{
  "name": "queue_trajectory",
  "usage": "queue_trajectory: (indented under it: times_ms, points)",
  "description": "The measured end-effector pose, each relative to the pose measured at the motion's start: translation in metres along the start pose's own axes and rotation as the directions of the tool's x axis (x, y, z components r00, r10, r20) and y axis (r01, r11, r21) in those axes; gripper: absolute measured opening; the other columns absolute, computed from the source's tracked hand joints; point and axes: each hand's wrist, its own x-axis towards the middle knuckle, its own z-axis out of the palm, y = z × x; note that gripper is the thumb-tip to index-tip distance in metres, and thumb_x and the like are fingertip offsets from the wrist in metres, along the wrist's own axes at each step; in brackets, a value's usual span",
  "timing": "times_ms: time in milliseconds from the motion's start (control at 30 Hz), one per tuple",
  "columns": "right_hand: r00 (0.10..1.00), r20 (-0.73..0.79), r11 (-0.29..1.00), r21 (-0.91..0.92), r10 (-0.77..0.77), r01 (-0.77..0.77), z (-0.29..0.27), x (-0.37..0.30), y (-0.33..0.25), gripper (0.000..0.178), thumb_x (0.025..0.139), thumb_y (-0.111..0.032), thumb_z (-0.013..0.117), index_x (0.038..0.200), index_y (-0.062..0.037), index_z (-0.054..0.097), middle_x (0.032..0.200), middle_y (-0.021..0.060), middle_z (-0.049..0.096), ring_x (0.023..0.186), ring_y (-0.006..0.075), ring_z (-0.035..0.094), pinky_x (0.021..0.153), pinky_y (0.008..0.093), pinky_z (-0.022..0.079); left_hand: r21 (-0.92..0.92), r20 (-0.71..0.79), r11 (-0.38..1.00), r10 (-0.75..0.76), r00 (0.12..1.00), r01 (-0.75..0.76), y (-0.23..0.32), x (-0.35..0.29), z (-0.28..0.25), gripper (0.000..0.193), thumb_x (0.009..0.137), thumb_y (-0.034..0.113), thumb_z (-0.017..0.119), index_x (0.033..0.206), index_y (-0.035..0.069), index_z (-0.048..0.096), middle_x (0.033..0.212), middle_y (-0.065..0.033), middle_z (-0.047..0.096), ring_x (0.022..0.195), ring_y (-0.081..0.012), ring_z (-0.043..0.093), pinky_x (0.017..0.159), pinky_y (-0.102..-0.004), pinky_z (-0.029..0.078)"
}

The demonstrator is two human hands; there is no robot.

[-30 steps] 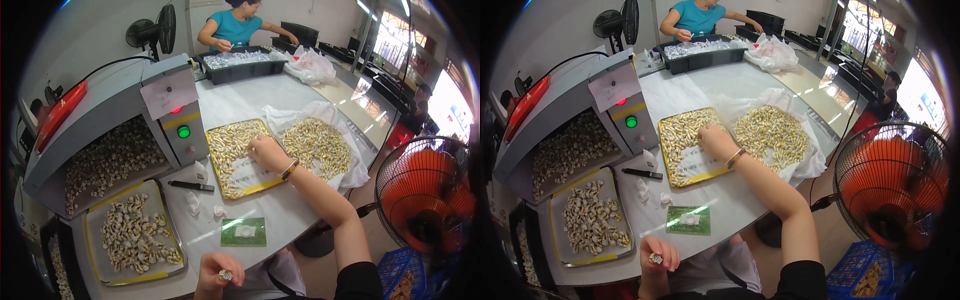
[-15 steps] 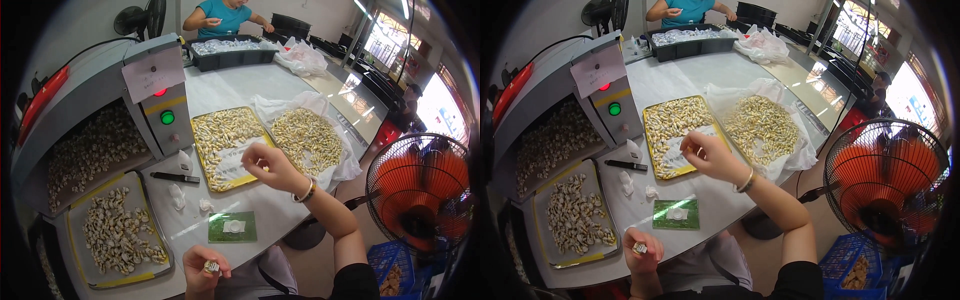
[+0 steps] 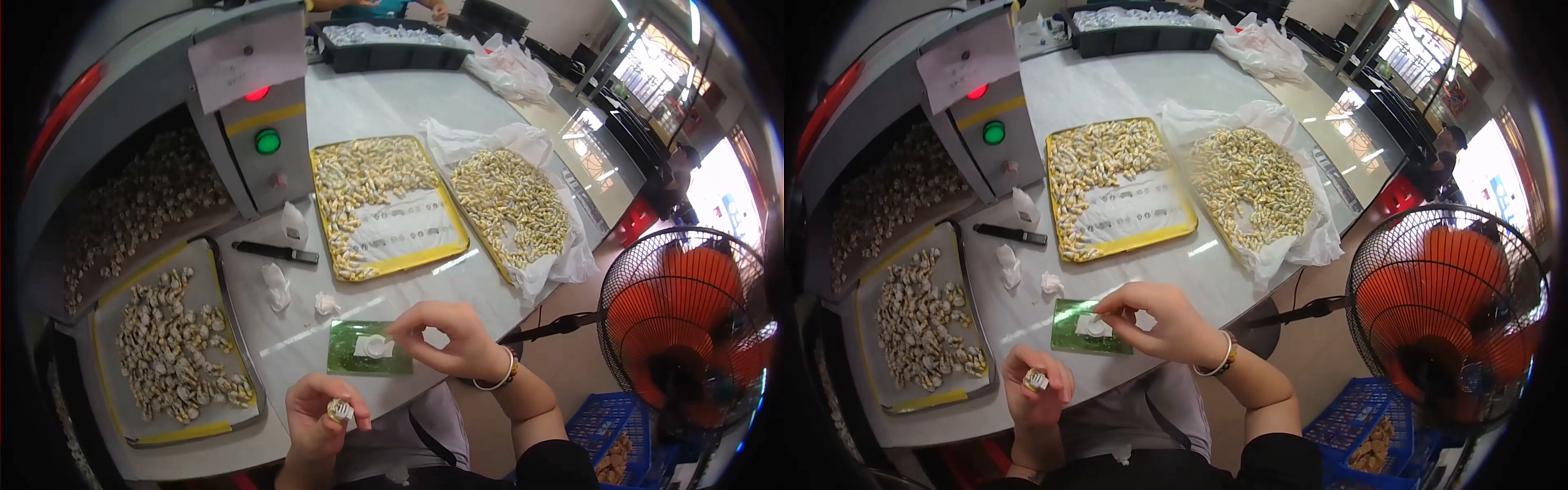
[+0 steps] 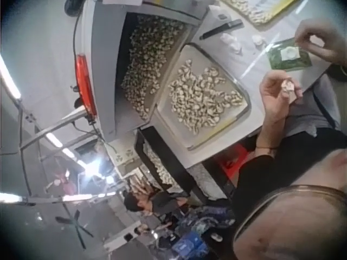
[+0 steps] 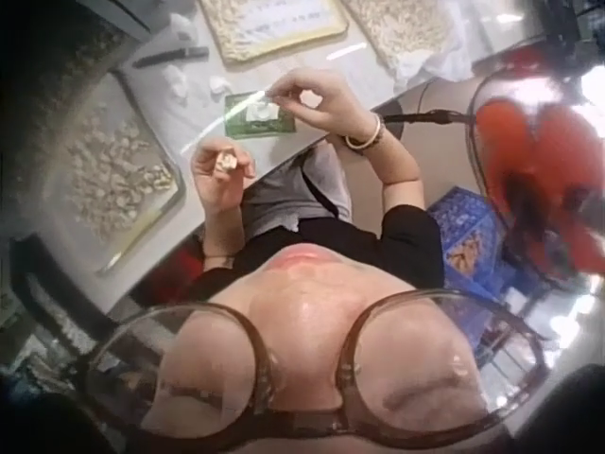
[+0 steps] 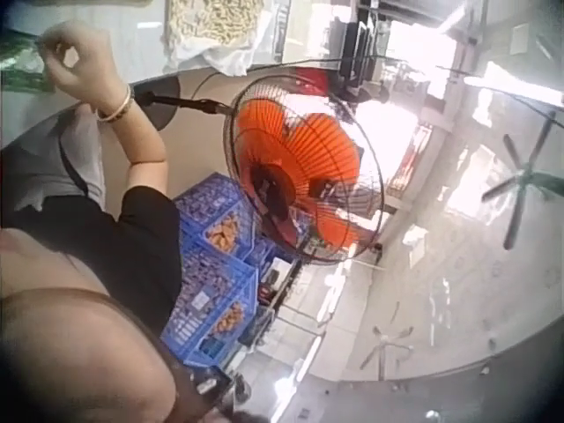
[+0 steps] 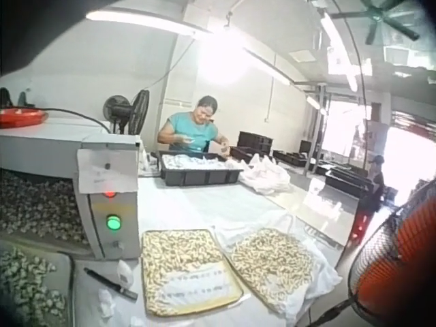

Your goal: The person assembles small toy components by applying glue from a glue dispenser and attaching the parts together by hand.

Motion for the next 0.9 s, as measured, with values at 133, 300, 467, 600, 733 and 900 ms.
queue_trajectory:
  times_ms: [133, 300, 467, 600, 733, 900]
  points:
    - [0.992, -0.053, 0.986, -0.131, -0.114, 0.106, -0.004, -0.009, 0.001, 0.018, 0.073, 0.005, 0.063, 0.089, -0.0029, 0.064, 0.077, 0.0080, 0.063, 0.064, 0.0163, 0.059, 0.056, 0.0251, 0.046, 0.033, -0.007, 0.997, -0.072, 0.997, 0.072, -0.004, 0.009, 0.003, 0.049, 0.077, 0.042, 0.067, 0.099, 0.000, 0.052, 0.077, -0.0134, 0.061, 0.061, -0.0181, 0.059, 0.056, -0.0267, 0.049]
    - [0.992, -0.088, 0.959, -0.278, -0.088, 0.060, 0.008, -0.009, 0.002, 0.019, 0.072, 0.006, 0.062, 0.089, -0.0039, 0.064, 0.077, 0.0083, 0.063, 0.064, 0.0186, 0.060, 0.056, 0.0265, 0.047, 0.039, -0.099, 0.999, -0.003, 0.995, 0.007, -0.002, 0.018, 0.002, 0.045, 0.081, 0.036, 0.065, 0.105, 0.001, 0.052, 0.090, -0.0111, 0.061, 0.074, -0.0140, 0.057, 0.066, -0.0257, 0.046]
    - [0.969, -0.012, 0.835, -0.510, -0.245, 0.205, 0.021, -0.009, 0.011, 0.024, 0.069, 0.006, 0.063, 0.090, -0.0039, 0.061, 0.076, 0.0081, 0.061, 0.066, 0.0233, 0.059, 0.057, 0.0309, 0.047, 0.016, -0.172, 1.000, 0.012, 0.985, -0.009, 0.000, 0.016, -0.004, 0.045, 0.081, 0.033, 0.067, 0.110, 0.001, 0.051, 0.098, -0.0107, 0.060, 0.081, -0.0136, 0.058, 0.069, -0.0253, 0.044]
    - [0.962, 0.099, 0.757, -0.598, -0.256, 0.263, 0.020, -0.009, 0.006, 0.025, 0.066, 0.006, 0.063, 0.089, -0.0038, 0.061, 0.079, 0.0066, 0.058, 0.069, 0.0229, 0.056, 0.059, 0.0319, 0.047, -0.087, -0.113, 0.996, -0.017, 0.993, 0.007, 0.002, 0.005, -0.001, 0.042, 0.079, 0.026, 0.069, 0.109, 0.001, 0.052, 0.099, -0.0125, 0.062, 0.087, -0.0165, 0.061, 0.075, -0.0265, 0.047]
    - [0.955, 0.108, 0.731, -0.621, -0.277, 0.282, 0.024, -0.010, 0.009, 0.024, 0.065, 0.006, 0.062, 0.087, -0.0031, 0.060, 0.080, 0.0068, 0.056, 0.069, 0.0230, 0.055, 0.059, 0.0317, 0.047, -0.138, -0.014, 0.985, -0.108, 0.994, 0.105, 0.002, -0.009, -0.002, 0.042, 0.076, 0.026, 0.072, 0.103, 0.000, 0.053, 0.096, -0.0146, 0.064, 0.090, -0.0177, 0.061, 0.080, -0.0289, 0.048]
    - [0.956, 0.127, 0.714, -0.640, -0.264, 0.282, 0.028, -0.011, 0.012, 0.024, 0.063, 0.006, 0.059, 0.085, -0.0025, 0.059, 0.079, 0.0075, 0.056, 0.069, 0.0237, 0.054, 0.060, 0.0320, 0.047, -0.244, 0.016, 0.929, -0.282, 0.959, 0.278, 0.004, -0.015, -0.005, 0.041, 0.078, 0.027, 0.070, 0.105, 0.000, 0.054, 0.095, -0.0134, 0.064, 0.087, -0.0171, 0.062, 0.076, -0.0273, 0.049]
